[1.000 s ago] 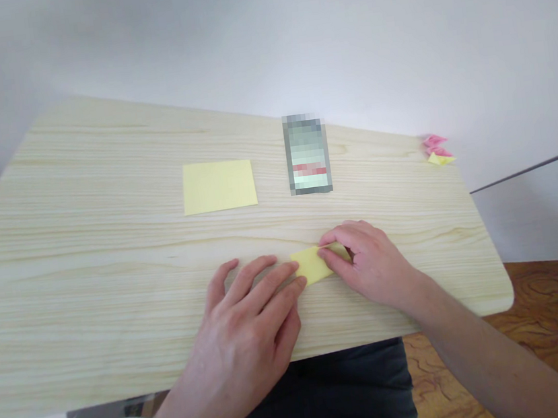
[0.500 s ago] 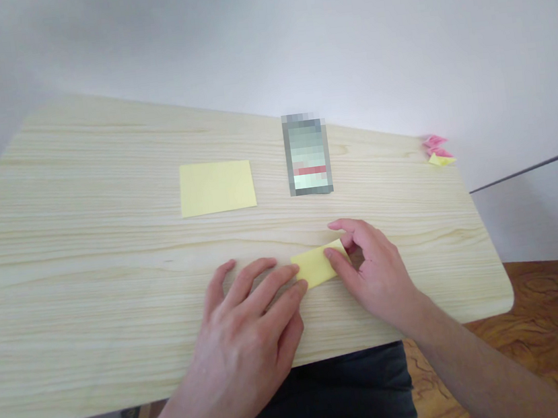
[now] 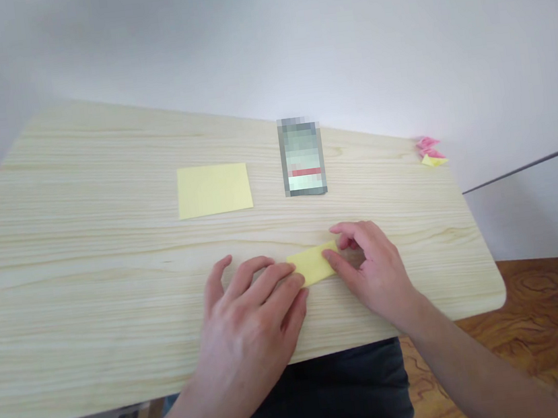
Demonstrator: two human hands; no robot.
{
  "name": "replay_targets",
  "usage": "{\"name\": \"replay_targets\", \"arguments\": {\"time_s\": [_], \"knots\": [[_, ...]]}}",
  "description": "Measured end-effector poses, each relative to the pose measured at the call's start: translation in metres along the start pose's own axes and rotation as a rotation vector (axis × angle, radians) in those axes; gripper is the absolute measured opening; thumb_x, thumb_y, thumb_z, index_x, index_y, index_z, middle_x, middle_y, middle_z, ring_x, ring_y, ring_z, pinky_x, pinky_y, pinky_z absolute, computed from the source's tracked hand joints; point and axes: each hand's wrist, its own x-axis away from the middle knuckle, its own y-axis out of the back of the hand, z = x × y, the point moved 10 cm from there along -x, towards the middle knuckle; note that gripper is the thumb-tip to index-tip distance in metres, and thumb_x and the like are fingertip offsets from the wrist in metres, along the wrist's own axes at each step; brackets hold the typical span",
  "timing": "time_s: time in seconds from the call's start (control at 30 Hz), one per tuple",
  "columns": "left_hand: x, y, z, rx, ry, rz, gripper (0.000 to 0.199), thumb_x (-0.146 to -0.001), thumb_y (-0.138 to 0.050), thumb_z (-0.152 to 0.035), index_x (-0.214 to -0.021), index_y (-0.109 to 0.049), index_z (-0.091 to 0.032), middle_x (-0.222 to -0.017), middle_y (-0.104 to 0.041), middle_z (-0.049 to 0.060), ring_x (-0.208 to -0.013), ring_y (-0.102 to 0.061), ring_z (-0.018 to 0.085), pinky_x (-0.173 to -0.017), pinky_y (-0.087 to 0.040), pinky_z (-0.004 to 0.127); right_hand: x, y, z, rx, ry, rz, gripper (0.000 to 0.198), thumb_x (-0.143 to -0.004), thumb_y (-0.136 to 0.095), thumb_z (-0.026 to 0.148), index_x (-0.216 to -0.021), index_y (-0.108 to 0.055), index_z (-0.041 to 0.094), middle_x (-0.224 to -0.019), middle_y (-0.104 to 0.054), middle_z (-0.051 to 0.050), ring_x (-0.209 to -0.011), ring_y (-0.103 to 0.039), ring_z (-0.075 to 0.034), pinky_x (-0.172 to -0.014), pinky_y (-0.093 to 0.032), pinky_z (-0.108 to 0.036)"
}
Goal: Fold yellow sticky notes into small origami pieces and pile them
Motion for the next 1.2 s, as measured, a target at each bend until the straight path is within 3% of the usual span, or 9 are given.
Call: {"name": "replay_targets", "arguments": {"time_s": [0.17, 0.27, 0.37, 0.47, 0.67, 0.87, 0.97, 1.2], "knots": [[-0.001, 0.004, -0.005, -0.038, -0.046, -0.055, 0.015, -0.092, -0.068, -0.023, -0.102, -0.074, -0.031, -0.112, -0.078, -0.003, -0.113, -0.066, 0.027, -0.115, -0.030, 0.059, 0.002, 0.005, 0.005, -0.057, 0.074, 0.053, 0.010, -0.096, -0.063, 0.025, -0.101, -0.072, 0.026, -0.104, -0.067, -0.007, -0.103, -0.061, -0.024, -0.094, -0.051, -0.044], [-0.001, 0.007, -0.002, -0.007, -0.056, -0.086, 0.016, -0.091, -0.069, -0.021, -0.103, -0.075, -0.030, -0.110, -0.078, -0.003, -0.114, -0.066, 0.026, -0.116, -0.031, 0.057, 0.000, 0.008, 0.009, -0.145, 0.129, 0.128, 0.012, -0.093, -0.069, 0.028, -0.104, -0.074, 0.027, -0.113, -0.068, -0.007, -0.112, -0.060, -0.025, -0.102, -0.049, -0.046], [-0.003, 0.010, 0.005, 0.079, -0.034, -0.096, 0.016, -0.091, -0.069, -0.021, -0.102, -0.075, -0.030, -0.107, -0.079, -0.003, -0.112, -0.066, 0.024, -0.114, -0.036, 0.053, -0.005, 0.010, 0.014, -0.283, 0.180, 0.193, 0.026, -0.084, -0.080, 0.029, -0.110, -0.073, 0.027, -0.117, -0.070, -0.006, -0.115, -0.060, -0.025, -0.105, -0.048, -0.046], [-0.006, 0.015, 0.018, 0.217, 0.049, -0.108, 0.013, -0.091, -0.069, -0.024, -0.100, -0.077, -0.029, -0.106, -0.078, -0.001, -0.111, -0.066, 0.023, -0.107, -0.046, 0.045, -0.015, 0.010, 0.010, -0.461, 0.121, 0.213, 0.023, -0.085, -0.079, 0.025, -0.107, -0.074, 0.026, -0.110, -0.072, -0.005, -0.108, -0.064, -0.022, -0.101, -0.050, -0.043], [-0.014, 0.019, 0.040, 0.474, 0.269, -0.032, 0.015, -0.092, -0.069, -0.037, -0.100, -0.077, -0.028, -0.109, -0.076, 0.001, -0.104, -0.069, 0.020, -0.095, -0.053, 0.031, -0.036, 0.008, 0.007, -0.793, -0.051, 0.152, 0.022, -0.081, -0.082, 0.036, -0.097, -0.075, 0.023, -0.092, -0.075, -0.002, -0.088, -0.069, -0.018, -0.084, -0.054, -0.033], [-0.034, 0.027, 0.041, 0.461, 0.289, -0.022, 0.030, -0.087, -0.075, -0.041, -0.114, -0.073, -0.029, -0.110, -0.076, 0.000, -0.100, -0.068, 0.019, -0.093, -0.052, 0.030, -0.048, 0.012, 0.032, -0.574, 0.013, 0.149, 0.014, -0.084, -0.079, 0.033, -0.093, -0.076, 0.022, -0.089, -0.076, 0.000, -0.082, -0.069, -0.016, -0.076, -0.052, -0.029], [-0.046, 0.030, 0.037, 0.504, 0.245, -0.051, 0.020, -0.088, -0.074, -0.039, -0.103, -0.075, -0.026, -0.098, -0.076, -0.001, -0.090, -0.068, 0.015, -0.086, -0.052, 0.026, -0.049, 0.005, 0.036, -0.512, 0.020, 0.196, 0.014, -0.086, -0.077, 0.034, -0.089, -0.076, 0.021, -0.081, -0.074, 0.001, -0.074, -0.067, -0.014, -0.070, -0.050, -0.027], [-0.049, 0.030, 0.057, 0.587, 0.404, -0.190, 0.018, -0.089, -0.073, -0.039, -0.095, -0.077, -0.022, -0.089, -0.078, 0.000, -0.077, -0.069, 0.013, -0.071, -0.054, 0.023, -0.051, -0.005, 0.018, -0.668, -0.001, 0.171, 0.022, -0.088, -0.075, 0.041, -0.097, -0.078, 0.021, -0.093, -0.078, -0.003, -0.084, -0.070, -0.017, -0.078, -0.054, -0.030]]}}
